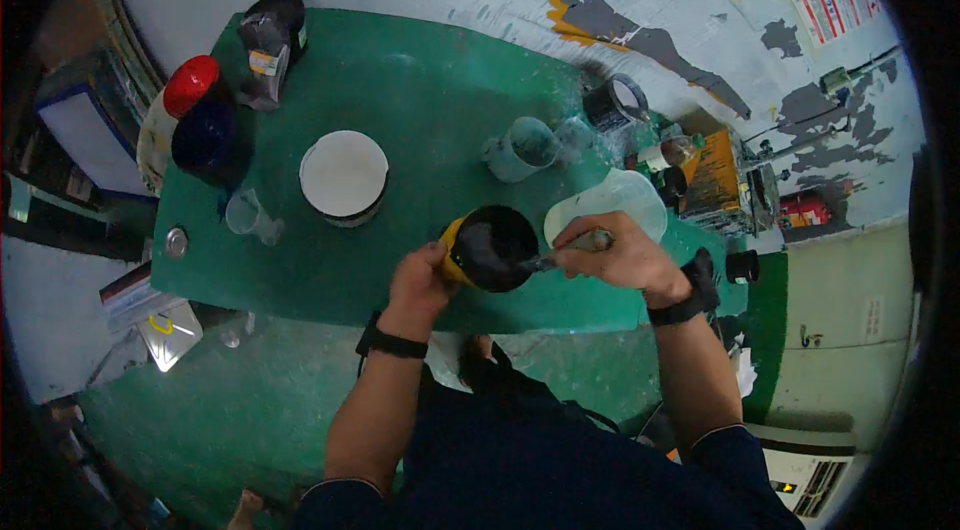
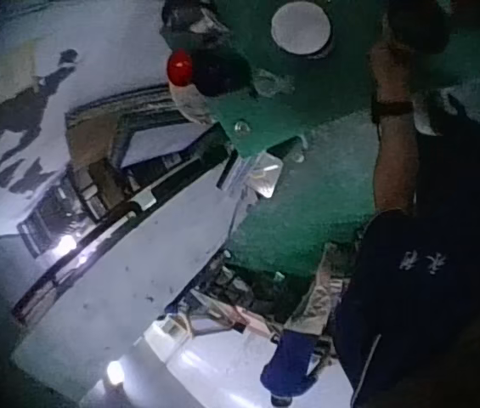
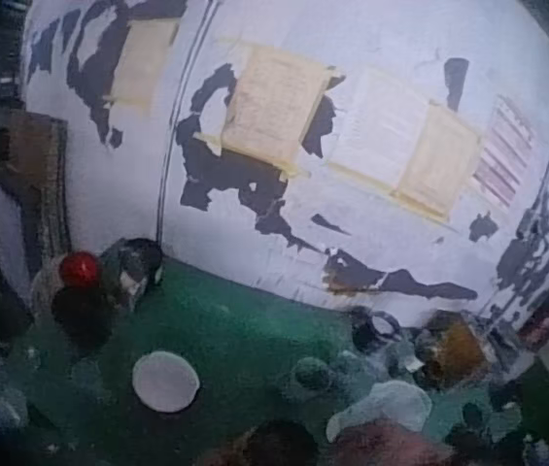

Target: The recorder mixes black paint from a container into a cup with a liquid, using a brush to stir.

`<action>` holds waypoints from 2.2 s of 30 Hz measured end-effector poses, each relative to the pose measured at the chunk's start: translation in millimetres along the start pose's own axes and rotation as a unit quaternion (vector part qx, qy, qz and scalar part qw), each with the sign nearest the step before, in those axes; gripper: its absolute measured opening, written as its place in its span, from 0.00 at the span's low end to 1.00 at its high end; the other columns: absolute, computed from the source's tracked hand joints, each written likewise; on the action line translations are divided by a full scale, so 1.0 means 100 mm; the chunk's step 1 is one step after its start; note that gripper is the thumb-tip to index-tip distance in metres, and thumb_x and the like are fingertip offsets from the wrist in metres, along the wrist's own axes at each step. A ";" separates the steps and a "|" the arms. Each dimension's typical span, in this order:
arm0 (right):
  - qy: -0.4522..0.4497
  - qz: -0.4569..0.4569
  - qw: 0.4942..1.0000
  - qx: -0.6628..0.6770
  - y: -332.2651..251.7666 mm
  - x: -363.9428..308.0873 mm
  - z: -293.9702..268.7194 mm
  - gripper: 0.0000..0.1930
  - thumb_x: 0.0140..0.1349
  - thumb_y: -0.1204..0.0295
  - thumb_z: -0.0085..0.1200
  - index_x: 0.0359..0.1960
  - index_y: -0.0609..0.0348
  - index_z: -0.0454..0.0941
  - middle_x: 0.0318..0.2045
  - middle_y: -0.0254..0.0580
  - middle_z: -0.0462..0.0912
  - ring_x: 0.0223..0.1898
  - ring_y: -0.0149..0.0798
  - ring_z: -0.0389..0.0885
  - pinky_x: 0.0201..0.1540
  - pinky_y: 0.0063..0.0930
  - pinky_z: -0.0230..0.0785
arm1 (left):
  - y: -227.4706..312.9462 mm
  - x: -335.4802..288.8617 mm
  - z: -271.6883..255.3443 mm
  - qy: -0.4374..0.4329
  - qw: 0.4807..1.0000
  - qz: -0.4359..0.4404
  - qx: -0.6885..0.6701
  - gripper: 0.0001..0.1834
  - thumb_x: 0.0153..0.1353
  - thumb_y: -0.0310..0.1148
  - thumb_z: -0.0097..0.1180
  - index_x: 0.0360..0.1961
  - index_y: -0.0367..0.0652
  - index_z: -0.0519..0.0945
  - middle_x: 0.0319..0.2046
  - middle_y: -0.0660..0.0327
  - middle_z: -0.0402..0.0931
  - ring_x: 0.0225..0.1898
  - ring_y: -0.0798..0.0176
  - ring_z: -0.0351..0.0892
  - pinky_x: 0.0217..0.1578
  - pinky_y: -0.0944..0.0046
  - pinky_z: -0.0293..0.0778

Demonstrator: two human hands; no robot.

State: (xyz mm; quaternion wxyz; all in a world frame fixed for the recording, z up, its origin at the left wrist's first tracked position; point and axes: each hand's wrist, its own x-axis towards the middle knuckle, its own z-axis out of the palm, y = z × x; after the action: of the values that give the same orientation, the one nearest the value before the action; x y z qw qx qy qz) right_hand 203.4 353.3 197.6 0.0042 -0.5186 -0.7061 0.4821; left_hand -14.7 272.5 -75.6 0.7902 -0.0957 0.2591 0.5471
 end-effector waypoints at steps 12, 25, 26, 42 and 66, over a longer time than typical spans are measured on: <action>0.030 -0.135 0.984 -0.113 0.04 0.16 -0.13 0.11 0.61 0.72 0.70 0.44 0.61 0.87 0.32 0.42 0.88 0.35 0.32 0.86 0.40 0.30 0.77 | -0.02 0.04 -0.11 0.014 1.000 -0.010 0.016 0.15 0.77 0.34 0.48 0.59 0.45 0.76 0.56 0.59 0.79 0.56 0.55 0.80 0.59 0.48 0.76; 0.057 -0.194 0.978 -0.048 0.02 0.35 -0.03 0.11 0.62 0.71 0.71 0.45 0.60 0.87 0.32 0.35 0.89 0.35 0.32 0.86 0.40 0.30 0.78 | -0.04 0.07 -0.15 -0.019 1.000 -0.007 -0.019 0.14 0.76 0.32 0.48 0.58 0.42 0.76 0.55 0.56 0.79 0.57 0.53 0.79 0.61 0.46 0.75; 0.055 -0.204 0.973 -0.088 0.02 0.34 -0.07 0.12 0.62 0.71 0.71 0.45 0.60 0.87 0.32 0.35 0.89 0.34 0.33 0.86 0.39 0.31 0.78 | -0.04 0.08 -0.17 -0.016 1.000 -0.005 -0.019 0.14 0.76 0.32 0.48 0.57 0.42 0.76 0.55 0.56 0.79 0.57 0.53 0.79 0.61 0.46 0.75; 0.057 -0.173 0.982 -0.053 0.07 0.32 -0.03 0.12 0.62 0.72 0.71 0.46 0.58 0.87 0.37 0.39 0.90 0.37 0.32 0.86 0.42 0.29 0.77 | -0.03 -0.06 -0.04 0.026 1.000 0.002 0.016 0.18 0.75 0.34 0.47 0.60 0.37 0.76 0.55 0.53 0.80 0.56 0.51 0.81 0.61 0.46 0.77; 0.025 -0.029 0.998 0.048 -0.01 0.11 0.18 0.08 0.64 0.75 0.67 0.42 0.64 0.86 0.31 0.39 0.88 0.35 0.28 0.85 0.39 0.24 0.77 | -0.07 -0.06 0.06 0.008 1.000 0.014 -0.010 0.19 0.75 0.35 0.50 0.62 0.38 0.77 0.55 0.53 0.82 0.54 0.52 0.84 0.57 0.49 0.81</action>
State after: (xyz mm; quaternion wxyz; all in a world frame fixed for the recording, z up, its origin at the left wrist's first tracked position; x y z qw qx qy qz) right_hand 188.2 349.7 183.3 0.0607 -0.5088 -0.6970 0.5016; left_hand -8.0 267.8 -68.3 0.7796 -0.1041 0.2611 0.5597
